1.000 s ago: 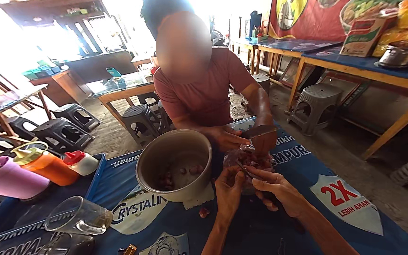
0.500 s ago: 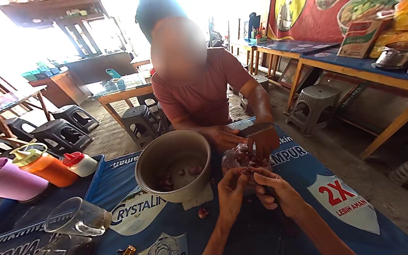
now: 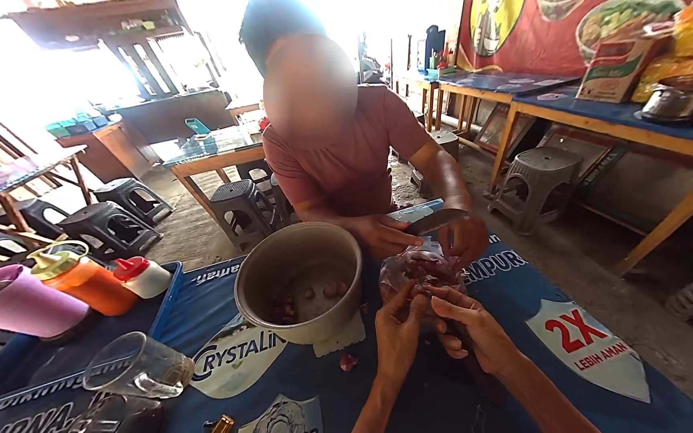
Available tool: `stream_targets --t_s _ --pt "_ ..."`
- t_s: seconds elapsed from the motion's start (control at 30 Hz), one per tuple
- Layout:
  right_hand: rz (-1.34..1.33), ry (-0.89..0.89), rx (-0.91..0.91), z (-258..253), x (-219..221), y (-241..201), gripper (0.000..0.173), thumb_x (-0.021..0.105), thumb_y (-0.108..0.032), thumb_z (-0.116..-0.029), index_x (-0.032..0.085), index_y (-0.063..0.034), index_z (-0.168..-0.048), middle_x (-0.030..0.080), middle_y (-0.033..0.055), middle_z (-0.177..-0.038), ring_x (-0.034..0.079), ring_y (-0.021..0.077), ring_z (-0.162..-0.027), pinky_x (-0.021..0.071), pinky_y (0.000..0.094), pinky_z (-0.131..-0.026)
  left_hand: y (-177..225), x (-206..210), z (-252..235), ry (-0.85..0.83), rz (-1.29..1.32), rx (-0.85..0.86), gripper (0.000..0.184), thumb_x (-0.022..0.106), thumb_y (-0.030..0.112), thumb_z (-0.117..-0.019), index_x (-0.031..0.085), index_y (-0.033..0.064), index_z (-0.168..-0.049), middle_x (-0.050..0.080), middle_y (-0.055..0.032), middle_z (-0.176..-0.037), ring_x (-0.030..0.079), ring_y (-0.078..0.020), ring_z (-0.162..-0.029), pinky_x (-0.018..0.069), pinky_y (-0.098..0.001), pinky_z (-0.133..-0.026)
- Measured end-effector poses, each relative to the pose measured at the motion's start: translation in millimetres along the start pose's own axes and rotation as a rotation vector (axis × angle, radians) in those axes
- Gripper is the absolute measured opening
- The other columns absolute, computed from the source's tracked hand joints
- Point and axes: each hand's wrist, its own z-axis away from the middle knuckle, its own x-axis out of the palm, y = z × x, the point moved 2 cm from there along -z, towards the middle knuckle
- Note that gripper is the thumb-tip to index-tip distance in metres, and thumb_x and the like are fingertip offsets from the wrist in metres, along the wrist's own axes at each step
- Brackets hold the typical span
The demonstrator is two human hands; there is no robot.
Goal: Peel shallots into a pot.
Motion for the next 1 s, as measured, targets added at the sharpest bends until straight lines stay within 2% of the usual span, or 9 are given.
stream_targets --t_s 0.07,0.2,0.3,0.37,0.43,0.5,0.6,0.73,1.0 --pt "-0.004 -0.021 0.014 1 0 0 0.025 0.052 -0.014 -0.1036 0.064 -0.0078 -0.124 0.061 0.0025 -0.068 0.053 0.0057 -0.043 0.0441 0.0190 -0.036 -2 0 0 0.017 0.045 -0.003 0.029 0.064 0.003 -0.0971 0.066 -0.0096 -0.123 0.075 -0.0077 -0.100 0.071 -0.0041 -0.086 0.0584 -0.0205 -0.082" --pt "0.012 0.002 0.018 0 -2 -1 0.026 0.054 -0.015 -0.1034 0.064 -0.0077 -0.126 0.059 0.0018 -0.066 0.052 0.0055 -0.043 0.0437 0.0191 -0.036 -5 -3 -3 0.005 0.079 0.019 0.029 0.059 0.000 -0.0979 0.062 -0.0114 -0.125 0.073 -0.0085 -0.100 0.070 -0.0058 -0.087 0.0587 -0.0222 -0.083" --pt "0.053 0.074 -0.056 -4 -15 -9 0.026 0.054 -0.016 -0.1042 0.062 -0.0073 -0.127 0.058 0.0022 -0.067 0.050 0.0062 -0.043 0.0425 0.0198 -0.036 -5 -12 -7 -0.014 0.119 -0.031 0.031 0.054 0.000 -0.0997 0.055 -0.0114 -0.129 0.071 -0.0130 -0.107 0.071 -0.0141 -0.093 0.0596 -0.0293 -0.086" --pt "0.090 0.100 -0.089 -6 -17 -12 0.026 0.056 -0.014 -0.1029 0.062 -0.0059 -0.127 0.058 0.0030 -0.066 0.051 0.0068 -0.043 0.0428 0.0202 -0.035 -6 -19 -11 -0.023 0.187 -0.087 0.032 0.050 -0.001 -0.1007 0.055 -0.0121 -0.131 0.070 -0.0173 -0.115 0.071 -0.0185 -0.099 0.0583 -0.0330 -0.092" --pt "0.132 0.089 -0.101 -5 -15 -13 0.028 0.058 -0.014 -0.1018 0.061 -0.0066 -0.129 0.058 0.0024 -0.066 0.051 0.0064 -0.043 0.0432 0.0195 -0.036 -6 -21 -13 -0.031 0.264 -0.137 0.032 0.047 -0.002 -0.1016 0.056 -0.0117 -0.130 0.070 -0.0176 -0.118 0.071 -0.0197 -0.102 0.0571 -0.0335 -0.095" --pt "0.172 0.065 -0.096 -4 -13 -12 0.032 0.058 -0.013 -0.1015 0.060 -0.0064 -0.133 0.060 0.0027 -0.068 0.051 0.0061 -0.043 0.0436 0.0191 -0.037 -4 -19 -13 -0.037 0.313 -0.182 0.033 0.046 -0.001 -0.1022 0.057 -0.0112 -0.132 0.069 -0.0165 -0.117 0.070 -0.0191 -0.103 0.0561 -0.0331 -0.097" --pt "0.209 0.024 -0.073 -5 -10 -9 0.039 0.058 -0.013 -0.1017 0.059 -0.0059 -0.140 0.064 0.0043 -0.072 0.052 0.0069 -0.044 0.0443 0.0195 -0.038 -6 -17 -13 -0.004 0.338 -0.239 0.032 0.053 -0.001 -0.1007 0.059 -0.0092 -0.131 0.070 -0.0141 -0.114 0.069 -0.0171 -0.101 0.0555 -0.0320 -0.096" --pt "0.265 -0.084 -0.017 -3 -9 -6 0.047 0.057 -0.016 -0.1020 0.052 -0.0095 -0.149 0.064 0.0034 -0.073 0.053 0.0073 -0.046 0.0434 0.0190 -0.039 -11 -13 -11 0.050 0.330 -0.240 0.030 0.056 -0.004 -0.0987 0.061 -0.0099 -0.128 0.071 -0.0138 -0.112 0.070 -0.0161 -0.101 0.0557 -0.0314 -0.096" --pt "0.312 -0.154 -0.017 -4 -10 -5 0.051 0.058 -0.016 -0.1016 0.050 -0.0132 -0.152 0.064 0.0026 -0.073 0.053 0.0071 -0.046 0.0430 0.0189 -0.039 -14 -14 -9 -0.032 0.252 -0.200 0.030 0.059 0.000 -0.0978 0.063 -0.0086 -0.127 0.072 -0.0113 -0.111 0.069 -0.0117 -0.100 0.0557 -0.0277 -0.093"
